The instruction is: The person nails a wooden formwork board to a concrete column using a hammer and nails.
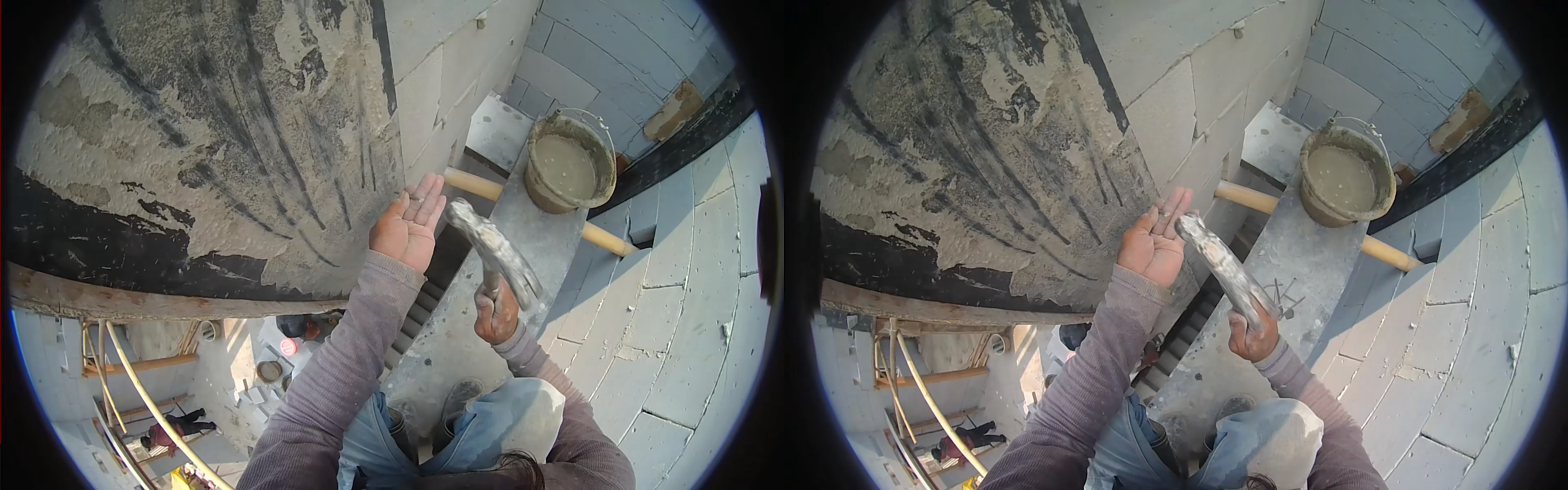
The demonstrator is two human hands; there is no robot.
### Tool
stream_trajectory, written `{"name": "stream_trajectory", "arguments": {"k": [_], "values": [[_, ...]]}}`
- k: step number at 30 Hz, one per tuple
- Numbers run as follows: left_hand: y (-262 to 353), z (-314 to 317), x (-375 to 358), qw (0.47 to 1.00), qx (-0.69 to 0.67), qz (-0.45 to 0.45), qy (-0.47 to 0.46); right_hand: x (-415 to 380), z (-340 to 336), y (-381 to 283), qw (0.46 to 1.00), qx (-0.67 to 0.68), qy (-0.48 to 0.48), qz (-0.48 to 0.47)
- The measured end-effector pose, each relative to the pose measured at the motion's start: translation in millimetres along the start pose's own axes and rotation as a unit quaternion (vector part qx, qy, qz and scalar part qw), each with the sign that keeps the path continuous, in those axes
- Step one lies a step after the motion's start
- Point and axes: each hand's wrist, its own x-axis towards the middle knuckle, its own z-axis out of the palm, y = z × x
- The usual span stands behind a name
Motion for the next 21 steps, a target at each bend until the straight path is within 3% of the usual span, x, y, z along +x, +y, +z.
{"name": "stream_trajectory", "arguments": {"k": [1,3,5,6,7,8,9,10,11,15,19,20,21], "values": [[-2,0,0,1.0,0.001,-0.002,-0.003,2,-7,-3,1.0,-0.002,0.002,-0.001],[1,2,0,1.0,0.017,0.005,0.014,1,-17,1,0.983,-0.007,-0.122,0.139],[3,2,0,1.0,0.007,0.003,0.019,-12,-17,2,0.992,-0.011,-0.08,0.1],[2,3,-1,1.0,-0.003,-0.002,0.021,-23,-13,4,0.973,0.185,0.002,0.136],[2,1,0,1.0,-0.003,-0.004,0.025,-34,-8,9,0.909,0.373,0.084,0.167],[2,1,0,1.0,0.0,-0.002,0.021,-48,6,26,0.907,0.375,0.101,0.161],[3,1,0,1.0,0.002,0.0,0.014,-58,15,39,0.906,0.377,0.12,0.152],[3,1,0,1.0,0.003,-0.002,0.012,-29,7,25,0.97,0.197,-0.003,0.143],[3,0,2,1.0,0.016,0.001,0.017,1,-2,11,0.985,0.006,-0.121,0.126],[4,-4,4,1.0,0.025,-0.001,0.009,-16,-8,8,0.997,0.014,-0.007,0.082],[3,-4,4,1.0,0.027,-0.007,0.003,-9,11,14,0.998,-0.002,-0.057,0.017],[3,-3,6,0.999,0.034,-0.001,0.008,-3,10,12,0.985,0.044,-0.103,0.131],[4,-3,5,0.999,0.042,0.005,0.018,-2,7,6,0.986,0.046,-0.096,0.132]]}}
